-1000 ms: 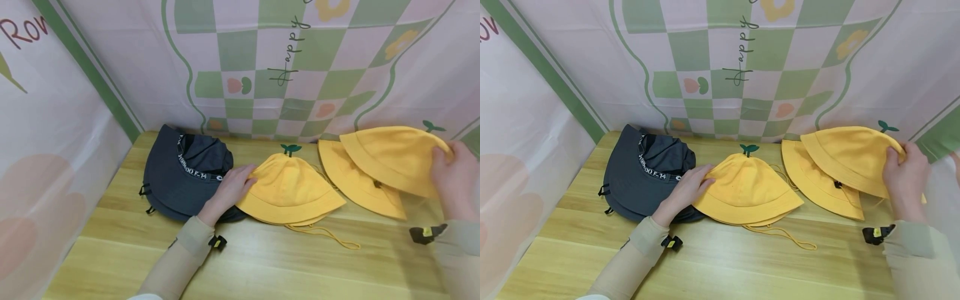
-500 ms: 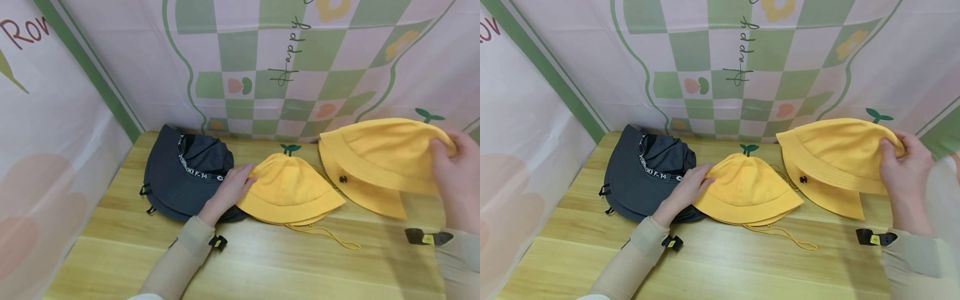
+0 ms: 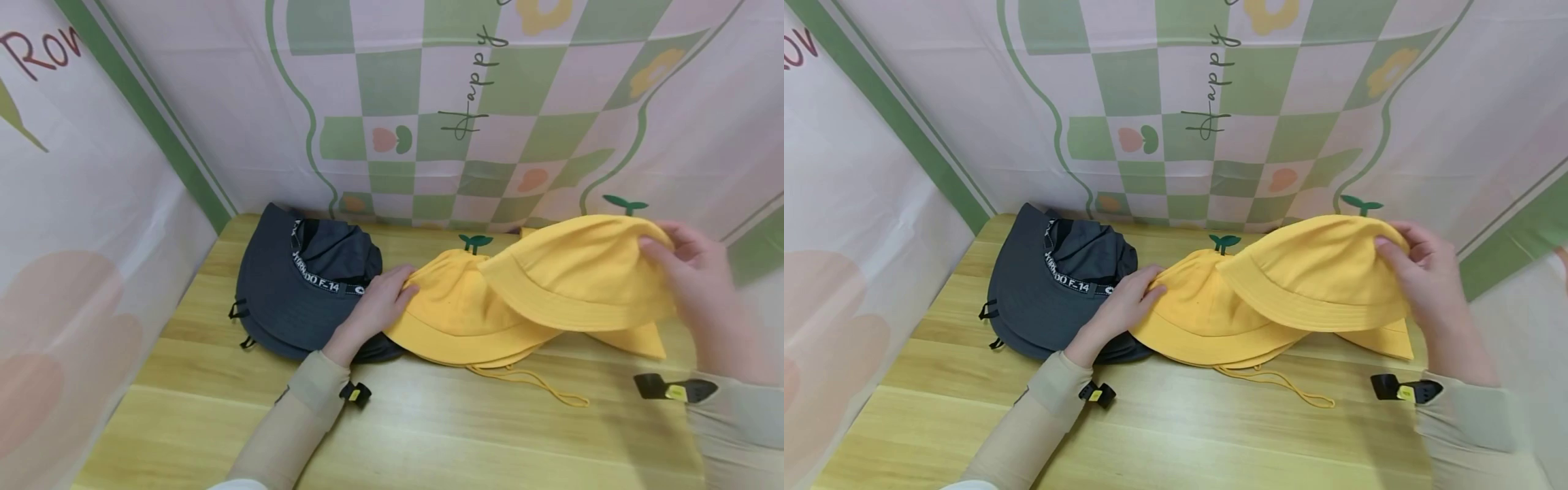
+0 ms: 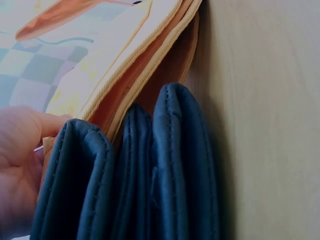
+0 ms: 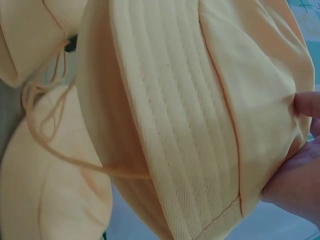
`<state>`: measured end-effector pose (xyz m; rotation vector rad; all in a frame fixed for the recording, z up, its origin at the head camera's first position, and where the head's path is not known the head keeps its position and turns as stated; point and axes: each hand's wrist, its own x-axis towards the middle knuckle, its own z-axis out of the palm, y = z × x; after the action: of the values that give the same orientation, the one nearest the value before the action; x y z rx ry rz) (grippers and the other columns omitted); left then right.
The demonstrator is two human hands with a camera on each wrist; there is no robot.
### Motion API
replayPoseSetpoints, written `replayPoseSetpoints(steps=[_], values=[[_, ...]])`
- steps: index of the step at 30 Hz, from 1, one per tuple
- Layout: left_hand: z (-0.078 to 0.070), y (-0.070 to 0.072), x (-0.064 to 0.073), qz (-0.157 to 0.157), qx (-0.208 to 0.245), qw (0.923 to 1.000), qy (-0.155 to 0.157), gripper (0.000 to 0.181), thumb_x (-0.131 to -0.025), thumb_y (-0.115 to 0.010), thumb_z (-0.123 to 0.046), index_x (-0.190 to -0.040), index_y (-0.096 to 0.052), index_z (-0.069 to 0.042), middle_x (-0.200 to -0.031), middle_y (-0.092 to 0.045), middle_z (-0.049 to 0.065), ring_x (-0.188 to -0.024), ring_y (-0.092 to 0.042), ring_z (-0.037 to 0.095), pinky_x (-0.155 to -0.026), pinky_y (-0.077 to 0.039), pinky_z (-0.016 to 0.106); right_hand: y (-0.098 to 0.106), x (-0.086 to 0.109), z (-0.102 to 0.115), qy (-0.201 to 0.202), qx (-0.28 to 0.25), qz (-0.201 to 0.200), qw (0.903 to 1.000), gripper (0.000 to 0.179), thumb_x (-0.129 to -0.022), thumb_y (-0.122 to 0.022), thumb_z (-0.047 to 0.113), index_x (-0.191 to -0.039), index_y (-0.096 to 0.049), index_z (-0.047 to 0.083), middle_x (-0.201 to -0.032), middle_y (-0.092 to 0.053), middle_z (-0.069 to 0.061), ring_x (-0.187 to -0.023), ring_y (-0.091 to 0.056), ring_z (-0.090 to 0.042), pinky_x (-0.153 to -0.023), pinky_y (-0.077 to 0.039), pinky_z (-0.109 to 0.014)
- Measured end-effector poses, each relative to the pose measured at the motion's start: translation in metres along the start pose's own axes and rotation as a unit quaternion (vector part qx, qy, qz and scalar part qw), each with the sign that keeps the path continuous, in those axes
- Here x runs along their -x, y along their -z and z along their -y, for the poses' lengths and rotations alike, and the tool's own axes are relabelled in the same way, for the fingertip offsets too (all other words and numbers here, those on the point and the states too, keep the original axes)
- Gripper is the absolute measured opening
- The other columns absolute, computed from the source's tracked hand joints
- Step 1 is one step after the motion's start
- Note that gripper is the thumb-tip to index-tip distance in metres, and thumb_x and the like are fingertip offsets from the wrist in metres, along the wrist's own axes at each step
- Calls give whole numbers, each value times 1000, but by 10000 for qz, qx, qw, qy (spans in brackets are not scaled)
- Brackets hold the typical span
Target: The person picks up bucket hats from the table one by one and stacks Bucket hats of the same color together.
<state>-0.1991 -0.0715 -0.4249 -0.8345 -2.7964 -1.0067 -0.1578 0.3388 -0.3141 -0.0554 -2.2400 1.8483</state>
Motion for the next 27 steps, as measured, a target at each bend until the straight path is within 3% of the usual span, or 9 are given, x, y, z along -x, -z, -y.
replayPoseSetpoints(steps=[4,10,18,21,24,27], values=[[2,0,-1,19,233,9997,15,30,-107,-47,-26,-126,-61,-8,-120,-67,11,-107,-66,26,-91,-53,40,-18,-1,-9,86,134,547,9984,27,-98,-61,3,-105,-71,27,-91,-71,20,-75,-62,4,-64,-50,-9],[5,0,-2,-5,532,9986,2,29,-108,-45,-27,-122,-62,-8,-107,-66,8,-89,-62,21,-79,-50,34,-50,-4,-26,260,-233,1174,9925,32,-98,-57,-2,-106,-71,26,-99,-70,19,-82,-61,4,-70,-49,-7],[4,5,-1,119,864,9961,146,29,-108,-44,-28,-120,-63,-10,-97,-64,6,-81,-58,18,-75,-47,31,-83,0,-37,417,848,1471,9846,18,-101,-57,10,-110,-66,23,-99,-66,21,-80,-61,4,-70,-50,-11],[4,7,-1,149,966,9950,189,29,-108,-44,-29,-121,-64,-12,-95,-64,4,-79,-58,15,-74,-46,29,-94,2,-41,365,1034,1543,9819,14,-102,-57,14,-112,-65,20,-98,-66,23,-80,-62,3,-70,-51,-12],[6,8,-1,209,1019,9944,159,29,-108,-43,-30,-121,-64,-12,-88,-62,4,-73,-56,15,-70,-45,28,-103,3,-46,351,1249,1545,9794,15,-102,-57,17,-115,-64,11,-94,-65,26,-79,-60,4,-70,-50,-12],[9,8,-2,305,1143,9927,234,34,-109,-40,-32,-123,-64,-12,-97,-66,6,-82,-61,18,-77,-49,31,-111,4,-50,321,1434,1564,9767,26,-103,-56,19,-120,-61,0,-89,-63,26,-76,-60,4,-68,-50,-13]])
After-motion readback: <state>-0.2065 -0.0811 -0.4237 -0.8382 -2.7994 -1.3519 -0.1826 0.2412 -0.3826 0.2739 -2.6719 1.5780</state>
